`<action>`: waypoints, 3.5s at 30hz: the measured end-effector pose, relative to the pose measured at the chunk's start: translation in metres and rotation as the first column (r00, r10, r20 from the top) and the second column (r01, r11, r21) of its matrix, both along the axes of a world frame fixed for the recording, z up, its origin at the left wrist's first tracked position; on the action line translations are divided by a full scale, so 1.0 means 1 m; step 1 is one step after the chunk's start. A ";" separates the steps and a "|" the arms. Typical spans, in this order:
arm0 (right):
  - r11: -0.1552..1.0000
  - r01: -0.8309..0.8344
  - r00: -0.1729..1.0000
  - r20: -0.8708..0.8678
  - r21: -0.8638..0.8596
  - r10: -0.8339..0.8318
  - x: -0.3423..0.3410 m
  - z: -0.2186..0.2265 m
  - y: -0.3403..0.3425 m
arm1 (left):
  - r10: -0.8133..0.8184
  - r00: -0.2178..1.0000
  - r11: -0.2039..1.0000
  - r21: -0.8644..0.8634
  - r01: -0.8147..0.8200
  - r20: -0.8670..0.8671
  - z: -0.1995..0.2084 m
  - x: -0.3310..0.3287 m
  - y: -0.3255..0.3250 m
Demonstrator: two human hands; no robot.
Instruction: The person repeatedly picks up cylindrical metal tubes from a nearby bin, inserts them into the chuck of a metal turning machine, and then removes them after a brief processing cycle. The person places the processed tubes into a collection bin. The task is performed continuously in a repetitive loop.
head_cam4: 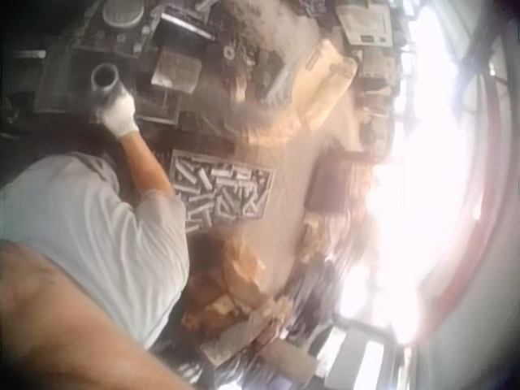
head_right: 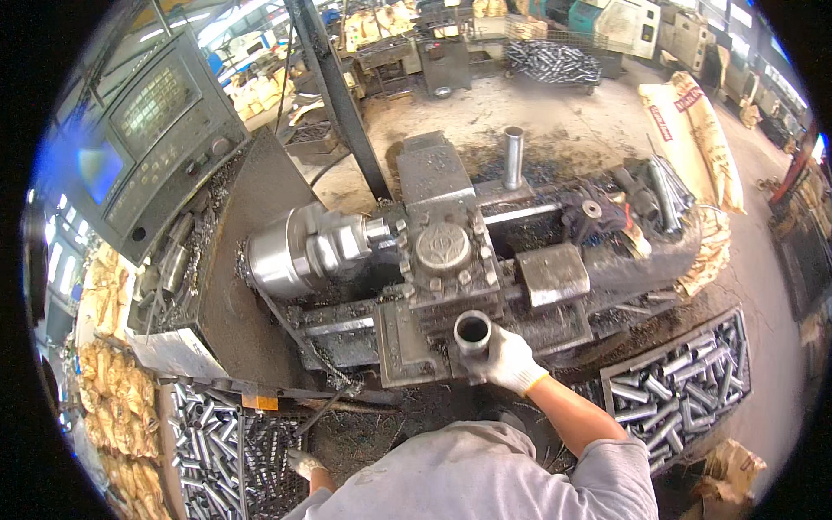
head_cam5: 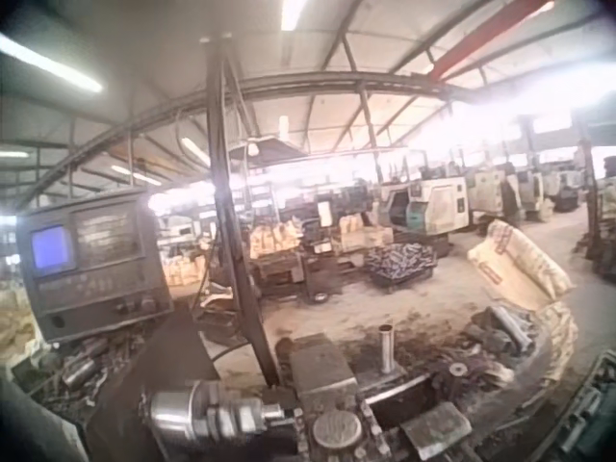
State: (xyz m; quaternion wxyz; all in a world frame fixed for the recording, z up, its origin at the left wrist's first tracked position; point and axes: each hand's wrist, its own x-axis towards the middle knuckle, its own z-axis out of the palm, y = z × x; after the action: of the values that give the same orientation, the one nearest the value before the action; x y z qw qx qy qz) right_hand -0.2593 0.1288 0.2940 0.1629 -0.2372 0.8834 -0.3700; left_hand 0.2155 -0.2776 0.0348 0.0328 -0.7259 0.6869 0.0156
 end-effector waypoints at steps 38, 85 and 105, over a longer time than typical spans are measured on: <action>0.428 -0.616 0.530 -0.054 0.661 0.846 -0.246 0.086 -0.294 | -0.954 0.186 0.289 -0.551 0.783 -0.236 0.366 -0.433 -0.045; 0.991 -0.042 0.964 0.257 -0.125 0.074 0.111 -0.057 0.032 | 0.611 0.212 0.407 0.532 0.743 -0.763 0.225 -0.328 0.124; 0.758 0.637 0.640 -0.454 -0.139 -0.621 0.037 -0.030 0.218 | 0.546 0.244 0.256 0.437 0.862 -0.801 0.225 -0.318 0.092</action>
State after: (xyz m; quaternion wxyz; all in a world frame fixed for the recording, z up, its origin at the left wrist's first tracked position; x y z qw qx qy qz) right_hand -0.2221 0.3465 0.2640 -0.1928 0.0044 0.9280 -0.3187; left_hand -0.1025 -0.1854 0.2601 0.0393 -0.2466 0.4791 0.8415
